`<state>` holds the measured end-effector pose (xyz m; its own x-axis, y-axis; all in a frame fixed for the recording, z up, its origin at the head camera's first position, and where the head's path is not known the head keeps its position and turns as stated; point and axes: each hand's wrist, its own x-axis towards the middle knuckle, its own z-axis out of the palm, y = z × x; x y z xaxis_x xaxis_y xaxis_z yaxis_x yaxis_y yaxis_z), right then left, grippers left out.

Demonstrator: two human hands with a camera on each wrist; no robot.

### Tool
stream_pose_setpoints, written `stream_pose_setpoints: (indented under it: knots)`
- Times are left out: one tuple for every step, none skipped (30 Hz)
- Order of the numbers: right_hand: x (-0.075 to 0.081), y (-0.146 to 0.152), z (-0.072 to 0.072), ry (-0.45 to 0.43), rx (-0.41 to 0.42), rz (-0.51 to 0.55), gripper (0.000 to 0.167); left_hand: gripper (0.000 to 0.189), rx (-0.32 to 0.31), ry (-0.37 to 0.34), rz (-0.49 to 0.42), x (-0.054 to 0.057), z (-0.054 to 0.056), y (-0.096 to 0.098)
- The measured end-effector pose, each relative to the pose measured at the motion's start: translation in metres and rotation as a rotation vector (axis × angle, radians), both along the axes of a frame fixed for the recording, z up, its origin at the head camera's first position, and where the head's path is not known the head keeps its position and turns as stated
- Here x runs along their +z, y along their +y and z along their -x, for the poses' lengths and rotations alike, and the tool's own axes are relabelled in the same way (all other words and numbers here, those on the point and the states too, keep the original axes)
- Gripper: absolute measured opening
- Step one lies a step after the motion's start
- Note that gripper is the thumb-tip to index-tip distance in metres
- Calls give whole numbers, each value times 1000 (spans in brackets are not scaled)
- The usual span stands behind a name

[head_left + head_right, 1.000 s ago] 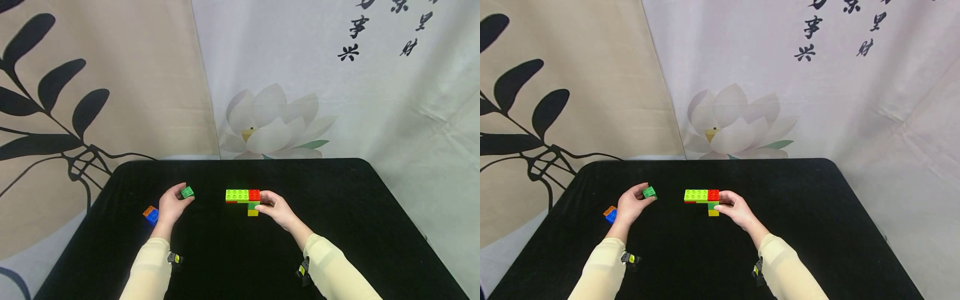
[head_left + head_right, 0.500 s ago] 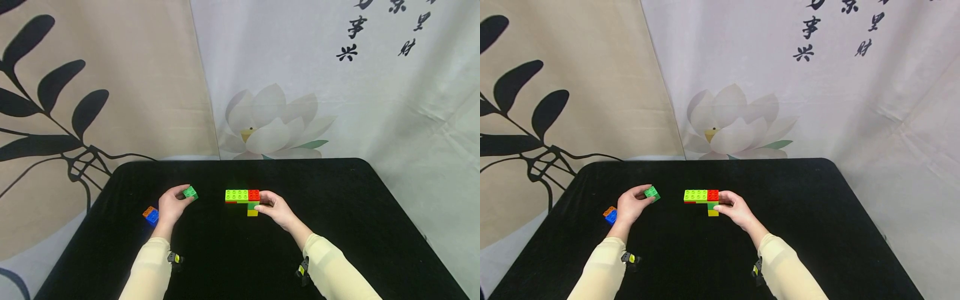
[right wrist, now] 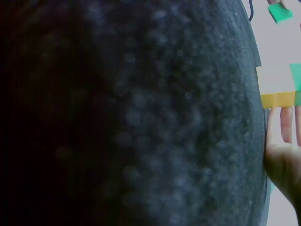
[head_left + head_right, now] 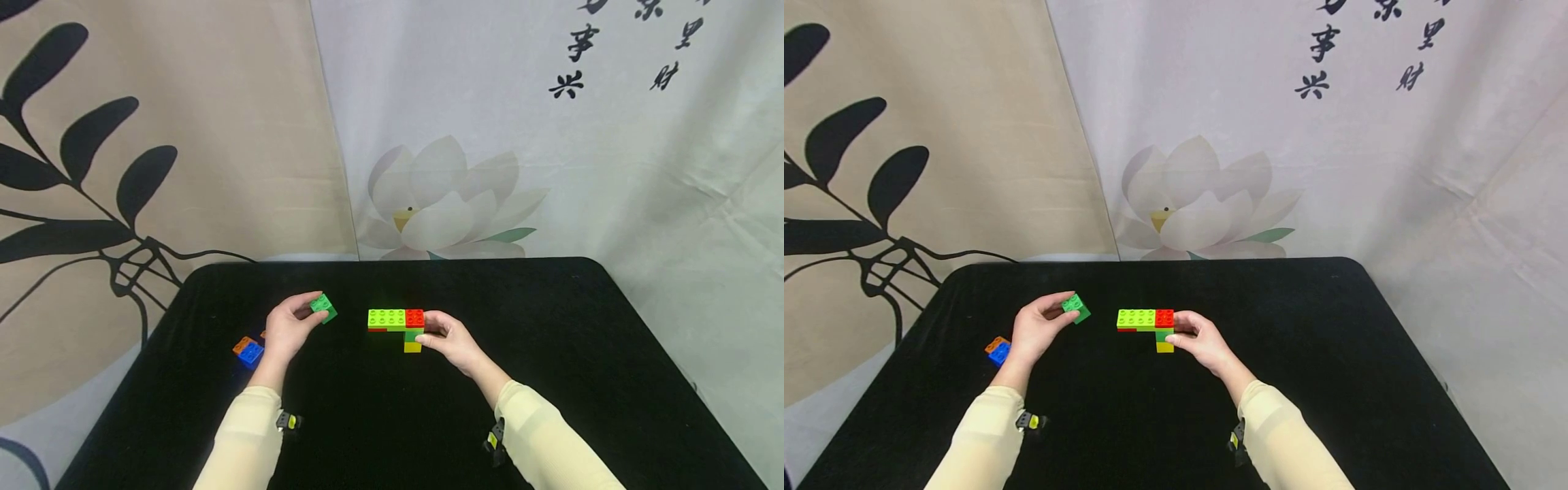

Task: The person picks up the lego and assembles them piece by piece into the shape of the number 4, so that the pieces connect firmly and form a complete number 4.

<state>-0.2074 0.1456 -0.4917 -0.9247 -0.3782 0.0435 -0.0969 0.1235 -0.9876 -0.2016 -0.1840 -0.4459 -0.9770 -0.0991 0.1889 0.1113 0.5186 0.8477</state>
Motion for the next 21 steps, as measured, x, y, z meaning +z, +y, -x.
stream_pose_setpoints:
  knots:
    - [0,0,0,0,-3,-2,38,35,-8,18,-1,3,0,3]
    - [0,0,0,-1,-6,-2,39,34,-14,33,-2,6,0,6]
    - [0,-1,0,-2,-11,-2,39,34,-25,48,-6,10,0,10]
    - [0,-1,0,-6,-16,-3,39,34,-34,63,-10,13,1,13]
    - [0,-1,0,-5,-19,-2,39,34,-44,75,-14,16,1,16]
    - [-1,-2,0,-3,-21,-2,39,34,-54,87,-18,19,1,19]
    - [0,-2,0,-4,-24,-3,39,34,-65,97,-22,22,1,23]
    - [0,-2,-1,-5,-25,-1,39,34,-77,107,-26,26,1,26]
    - [0,-2,-1,-5,-24,0,38,34,-91,118,-27,29,1,30]
    - [0,-2,-1,-2,-21,0,38,34,-105,125,-31,32,1,33]
    - [0,-2,-1,-1,-19,0,38,34,-121,133,-33,35,1,37]
    - [1,-2,-1,-3,-19,0,38,34,-137,142,-34,38,1,40]
    - [1,-2,-1,-6,-20,1,38,34,-154,147,-32,40,1,44]
    - [1,-2,-1,-7,-20,1,38,34,-169,152,-31,43,1,48]
    - [1,-2,-1,-7,-19,0,38,34,-184,156,-26,45,1,51]
    - [1,-2,-1,-8,-20,0,38,34,-198,159,-23,47,1,55]
    - [1,-2,0,-11,-20,0,38,34,-215,164,-17,49,1,59]
    - [1,-1,0,-11,-21,1,38,34,-229,167,-11,51,0,63]
    - [1,-1,0,-11,-21,2,38,34,-244,169,-5,54,0,67]
    - [1,-1,-1,-9,-21,1,38,34,-258,171,0,55,-1,71]
    - [1,-1,-1,-7,-20,1,38,35,-273,173,7,57,-1,75]
